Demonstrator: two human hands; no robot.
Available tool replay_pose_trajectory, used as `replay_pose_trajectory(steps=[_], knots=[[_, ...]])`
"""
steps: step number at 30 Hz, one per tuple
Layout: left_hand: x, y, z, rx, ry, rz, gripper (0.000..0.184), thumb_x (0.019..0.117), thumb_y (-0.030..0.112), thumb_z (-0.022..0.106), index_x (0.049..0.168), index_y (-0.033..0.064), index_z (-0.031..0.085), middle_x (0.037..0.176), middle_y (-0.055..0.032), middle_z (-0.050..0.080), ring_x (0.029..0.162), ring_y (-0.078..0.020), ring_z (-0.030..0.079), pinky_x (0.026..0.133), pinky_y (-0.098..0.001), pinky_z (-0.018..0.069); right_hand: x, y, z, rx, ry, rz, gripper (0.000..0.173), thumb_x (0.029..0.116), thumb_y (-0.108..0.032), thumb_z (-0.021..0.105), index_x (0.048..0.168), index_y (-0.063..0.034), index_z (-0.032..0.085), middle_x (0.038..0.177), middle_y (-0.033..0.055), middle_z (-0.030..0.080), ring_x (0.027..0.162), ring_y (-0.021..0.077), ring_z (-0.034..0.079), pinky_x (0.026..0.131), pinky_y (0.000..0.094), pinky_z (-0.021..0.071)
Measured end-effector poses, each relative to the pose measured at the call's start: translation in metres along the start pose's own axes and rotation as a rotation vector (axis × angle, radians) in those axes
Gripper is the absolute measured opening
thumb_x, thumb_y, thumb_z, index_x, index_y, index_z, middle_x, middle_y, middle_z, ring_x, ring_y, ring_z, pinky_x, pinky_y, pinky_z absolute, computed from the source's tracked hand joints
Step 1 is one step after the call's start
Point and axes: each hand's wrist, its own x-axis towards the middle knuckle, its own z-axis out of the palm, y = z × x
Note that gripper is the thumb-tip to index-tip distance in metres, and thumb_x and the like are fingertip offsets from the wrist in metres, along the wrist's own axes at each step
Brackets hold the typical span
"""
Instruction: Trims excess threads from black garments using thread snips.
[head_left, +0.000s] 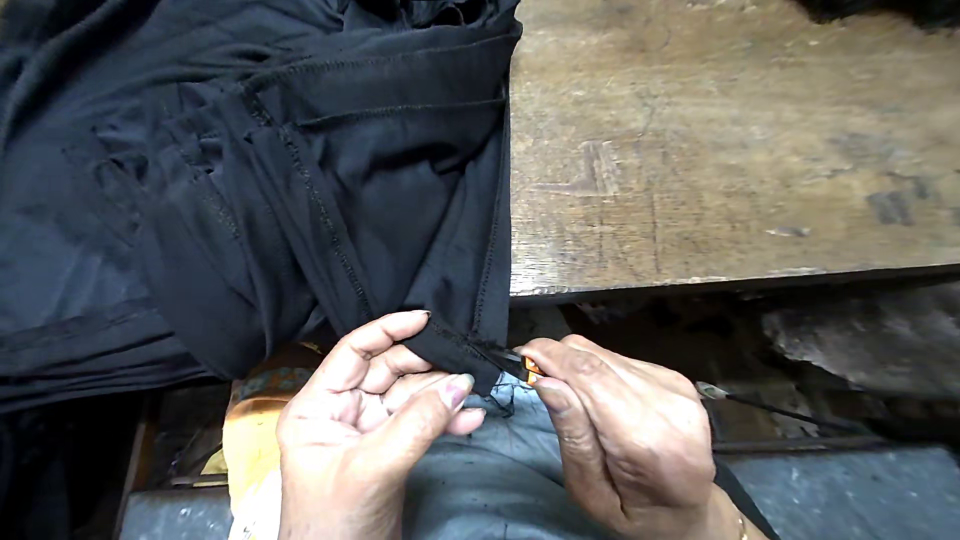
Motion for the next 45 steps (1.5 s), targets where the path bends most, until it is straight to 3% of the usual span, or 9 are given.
replay_pose_trajectory(steps=[5, 20, 25, 28, 31, 33, 39, 42, 45], knots=[[0.001, 0.0, 0.001, -0.009, -0.016, -0.035, 0.062, 0.0821, -0.013, 0.073, 0.14, 0.002, 0.056, 0.093, -0.0207, 0.073, 0.075, -0.0254, 0.075, 0.066, -0.0368, 0.0661, 0.0, 0.0, 0.002, 0.006, 0.007, 0.0, 0.037, 0.109, -0.025, 0.041, 0.103, -0.001, 0.069, 0.076, 0.0022, 0.061, 0.066, 0.0073, 0.055, 0.055, 0.0213, 0.0425], [0.003, -0.004, 0.0, 0.111, -0.026, 0.062, 0.074, 0.0758, -0.017, 0.073, 0.144, 0.0023, 0.051, 0.088, -0.0184, 0.073, 0.07, -0.0267, 0.075, 0.064, -0.0389, 0.0668, 0.0, 0.0, 0.006, -0.026, 0.008, -0.01, 0.034, 0.1081, -0.023, 0.044, 0.103, -0.0004, 0.069, 0.077, 0.0032, 0.062, 0.067, 0.0086, 0.058, 0.056, 0.0226, 0.0446], [0.003, -0.005, -0.001, 0.157, -0.047, 0.112, 0.077, 0.0744, -0.015, 0.076, 0.145, 0.0026, 0.051, 0.086, -0.0167, 0.073, 0.068, -0.0261, 0.074, 0.065, -0.0376, 0.0667, 0.002, 0.002, 0.007, -0.038, 0.038, -0.023, 0.031, 0.1055, -0.019, 0.048, 0.095, -0.0008, 0.07, 0.074, 0.0029, 0.063, 0.065, 0.0086, 0.057, 0.054, 0.0231, 0.0432], [0.004, -0.005, -0.002, 0.152, -0.07, 0.095, 0.074, 0.0762, -0.014, 0.074, 0.144, 0.0036, 0.052, 0.088, -0.0164, 0.073, 0.069, -0.0253, 0.074, 0.065, -0.0377, 0.0664, 0.002, 0.002, 0.008, 0.283, 0.056, 0.137, 0.029, 0.1075, -0.016, 0.047, 0.095, -0.0027, 0.069, 0.075, -0.0008, 0.063, 0.065, 0.0012, 0.058, 0.056, 0.0149, 0.0469], [0.005, 0.0, -0.003, 0.106, -0.075, 0.05, 0.066, 0.0795, -0.013, 0.073, 0.141, 0.0056, 0.057, 0.089, -0.016, 0.073, 0.072, -0.0232, 0.074, 0.066, -0.0369, 0.0661, 0.002, 0.0, 0.005, 1.003, 0.065, 0.526, 0.04, 0.1121, -0.03, 0.041, 0.1, -0.0053, 0.069, 0.06, -0.0046, 0.042, 0.047, 0.0013, 0.037, 0.043, 0.0159, 0.0333], [0.005, 0.002, -0.004, 0.086, -0.07, 0.055, 0.06, 0.0819, -0.011, 0.072, 0.138, 0.0067, 0.061, 0.089, -0.0143, 0.073, 0.073, -0.021, 0.074, 0.069, -0.0359, 0.0656, 0.005, 0.0, 0.002, 1.174, 0.088, 0.624, 0.042, 0.1118, -0.035, 0.04, 0.102, -0.0053, 0.069, 0.059, -0.0047, 0.04, 0.046, 0.0022, 0.037, 0.042, 0.0162, 0.0341], [0.002, 0.002, -0.006, 0.125, -0.079, 0.12, 0.054, 0.0844, -0.007, 0.073, 0.135, 0.0087, 0.063, 0.093, -0.0143, 0.075, 0.076, -0.0207, 0.075, 0.07, -0.0343, 0.0654, 0.003, -0.006, 0.004, 0.88, 0.076, 0.429, 0.038, 0.1113, -0.036, 0.041, 0.113, -0.0074, 0.066, 0.068, -0.0055, 0.047, 0.053, 0.0005, 0.04, 0.047, 0.0162, 0.0352], [0.001, 0.002, -0.002, 0.068, -0.095, 0.096, 0.053, 0.0847, -0.008, 0.072, 0.135, 0.0063, 0.063, 0.093, -0.0171, 0.074, 0.077, -0.0228, 0.075, 0.069, -0.0355, 0.0656, 0.004, -0.007, 0.001, 0.488, 0.083, 0.197, 0.041, 0.112, -0.035, 0.04, 0.116, -0.002, 0.064, 0.09, -0.0011, 0.062, 0.075, -0.0004, 0.057, 0.064, 0.0147, 0.0486], [0.001, 0.004, -0.001, -0.025, -0.094, 0.057, 0.049, 0.0854, -0.011, 0.07, 0.132, 0.0039, 0.064, 0.095, -0.0188, 0.073, 0.076, -0.0218, 0.074, 0.069, -0.0347, 0.0651, 0.004, -0.005, -0.004, 0.24, 0.077, 0.069, 0.041, 0.1118, -0.03, 0.039, 0.116, 0.0008, 0.066, 0.094, 0.0029, 0.064, 0.086, 0.0026, 0.062, 0.072, 0.0163, 0.052]])
